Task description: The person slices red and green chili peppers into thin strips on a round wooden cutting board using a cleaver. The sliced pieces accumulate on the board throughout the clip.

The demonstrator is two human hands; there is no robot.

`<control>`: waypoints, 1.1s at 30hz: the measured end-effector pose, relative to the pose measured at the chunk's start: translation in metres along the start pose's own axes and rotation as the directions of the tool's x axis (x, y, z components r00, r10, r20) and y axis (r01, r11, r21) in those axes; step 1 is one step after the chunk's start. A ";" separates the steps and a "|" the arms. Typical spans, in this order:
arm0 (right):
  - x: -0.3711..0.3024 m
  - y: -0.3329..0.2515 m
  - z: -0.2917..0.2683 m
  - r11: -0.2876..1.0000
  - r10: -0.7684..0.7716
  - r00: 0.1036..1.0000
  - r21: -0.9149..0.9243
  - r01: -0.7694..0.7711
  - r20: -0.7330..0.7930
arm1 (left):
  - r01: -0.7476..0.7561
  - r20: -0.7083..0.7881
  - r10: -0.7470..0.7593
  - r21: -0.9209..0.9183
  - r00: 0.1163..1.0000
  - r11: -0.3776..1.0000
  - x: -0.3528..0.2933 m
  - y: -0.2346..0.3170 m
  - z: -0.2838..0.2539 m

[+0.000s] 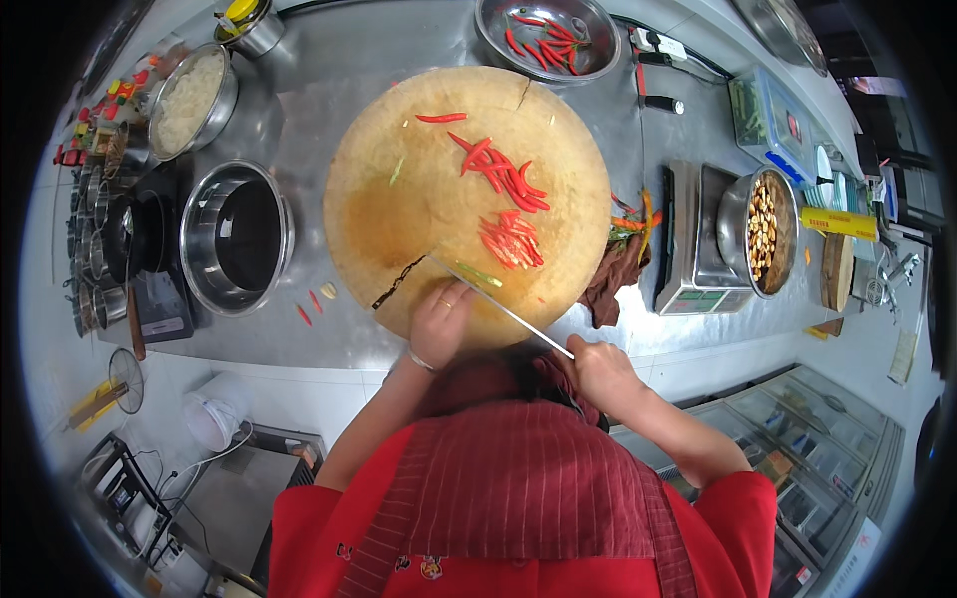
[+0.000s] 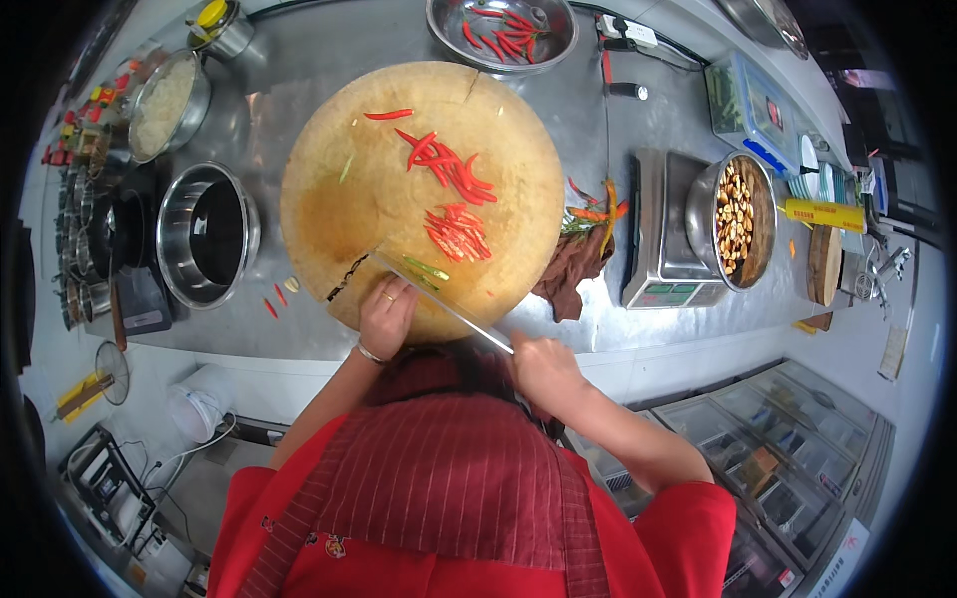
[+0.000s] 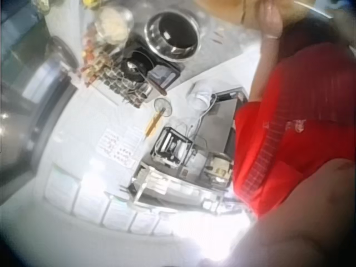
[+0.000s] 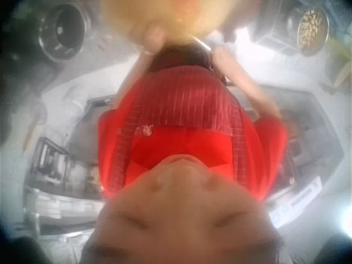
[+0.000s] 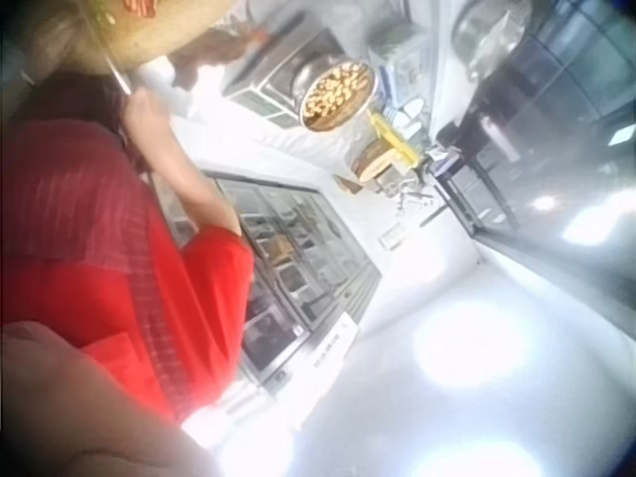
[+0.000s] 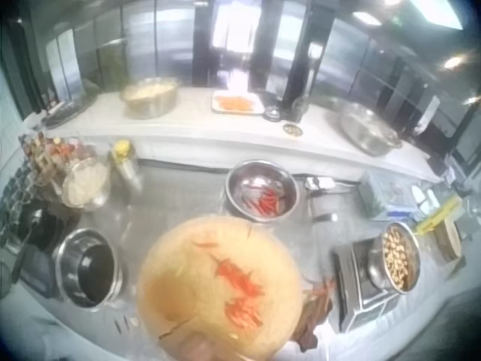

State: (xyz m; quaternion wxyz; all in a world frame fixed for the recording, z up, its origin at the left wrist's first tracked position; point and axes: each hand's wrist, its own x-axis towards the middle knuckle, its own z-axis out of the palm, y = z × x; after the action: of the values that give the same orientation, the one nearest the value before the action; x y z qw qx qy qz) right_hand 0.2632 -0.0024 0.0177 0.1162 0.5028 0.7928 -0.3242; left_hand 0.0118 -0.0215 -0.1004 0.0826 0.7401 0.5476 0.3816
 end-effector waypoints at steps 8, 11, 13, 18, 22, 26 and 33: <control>0.004 0.015 0.014 0.978 0.040 0.981 0.209 0.001 -0.189 | 0.006 0.036 -0.007 0.016 0.999 1.000 0.003 0.002 -0.005; -0.009 0.017 0.025 0.967 0.072 0.967 0.256 -0.007 -0.245 | -0.013 0.018 0.013 0.010 1.000 1.000 -0.008 -0.001 -0.004; -0.018 0.016 0.016 0.981 0.058 0.968 0.192 -0.010 -0.244 | -0.063 -0.011 0.063 0.008 0.998 0.998 -0.014 -0.009 -0.009; -0.030 0.022 0.001 0.996 -0.082 0.990 -0.034 0.078 -0.113 | 0.319 -0.169 -0.291 0.170 0.942 0.932 0.047 -0.053 -0.042; -0.025 0.027 -0.002 0.989 -0.124 0.989 -0.096 0.116 -0.078 | -0.023 0.091 0.012 0.113 0.996 0.993 0.122 -0.071 -0.023; -0.028 0.029 0.003 0.991 -0.114 0.989 -0.077 0.108 -0.088 | -0.319 0.276 0.277 0.122 0.920 0.940 0.163 -0.064 0.022; -0.026 0.031 0.005 0.996 -0.089 0.992 -0.021 0.088 -0.084 | -0.298 0.398 0.150 0.342 0.905 0.891 0.157 -0.080 0.026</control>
State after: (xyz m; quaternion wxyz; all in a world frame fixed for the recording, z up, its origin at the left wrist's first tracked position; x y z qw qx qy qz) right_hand 0.3014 -0.0156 0.0145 0.0722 0.4796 0.8212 -0.3007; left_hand -0.0140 0.1542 -0.0878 -0.0147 0.8577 0.4978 0.1276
